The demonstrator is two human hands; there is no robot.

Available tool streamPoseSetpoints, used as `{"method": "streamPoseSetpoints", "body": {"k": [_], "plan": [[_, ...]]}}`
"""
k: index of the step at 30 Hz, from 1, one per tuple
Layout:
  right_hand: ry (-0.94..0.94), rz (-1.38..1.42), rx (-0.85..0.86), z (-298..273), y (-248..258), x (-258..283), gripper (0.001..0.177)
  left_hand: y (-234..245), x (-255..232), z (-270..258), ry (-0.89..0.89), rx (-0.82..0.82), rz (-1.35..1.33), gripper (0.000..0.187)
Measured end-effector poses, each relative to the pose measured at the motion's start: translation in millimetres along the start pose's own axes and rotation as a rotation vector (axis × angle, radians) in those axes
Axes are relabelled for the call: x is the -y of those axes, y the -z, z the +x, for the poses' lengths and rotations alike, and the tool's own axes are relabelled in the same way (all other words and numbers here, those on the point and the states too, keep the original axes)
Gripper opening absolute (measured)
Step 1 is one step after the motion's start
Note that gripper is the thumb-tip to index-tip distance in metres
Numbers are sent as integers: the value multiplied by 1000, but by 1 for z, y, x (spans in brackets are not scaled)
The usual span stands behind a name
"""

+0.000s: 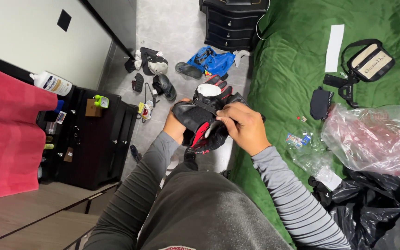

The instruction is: Gather objects, inspect items, and place trash into a large black bag in a bedroom.

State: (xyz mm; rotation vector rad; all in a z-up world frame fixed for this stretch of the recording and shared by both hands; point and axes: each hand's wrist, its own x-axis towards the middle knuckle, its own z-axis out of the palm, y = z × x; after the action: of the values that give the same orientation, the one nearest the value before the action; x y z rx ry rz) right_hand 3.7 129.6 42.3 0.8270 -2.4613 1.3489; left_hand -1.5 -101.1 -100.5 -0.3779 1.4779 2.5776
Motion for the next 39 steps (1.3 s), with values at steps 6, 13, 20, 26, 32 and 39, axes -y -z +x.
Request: {"method": "streamPoseSetpoints", "body": {"k": [6,13,20,26,32,39], "plan": [[-14,-8,-41,-1,-16,1,8,12,-4,6,170,-29,-198,30],[-53,-118,75,-6,-26,8,14,8,-27,-6,246,-42,-253,31],[47,1,129,15,-5,54,51,10,-36,-8,92,-25,-183,30],[40,8,147,11,-14,38,39,-20,-55,-28,-243,-90,95,29],[25,18,161,5,-19,22,25,-63,-109,-66,-427,-41,812,19],[29,25,182,-1,-21,19,22,-47,-88,-28,-256,301,645,18]]}}
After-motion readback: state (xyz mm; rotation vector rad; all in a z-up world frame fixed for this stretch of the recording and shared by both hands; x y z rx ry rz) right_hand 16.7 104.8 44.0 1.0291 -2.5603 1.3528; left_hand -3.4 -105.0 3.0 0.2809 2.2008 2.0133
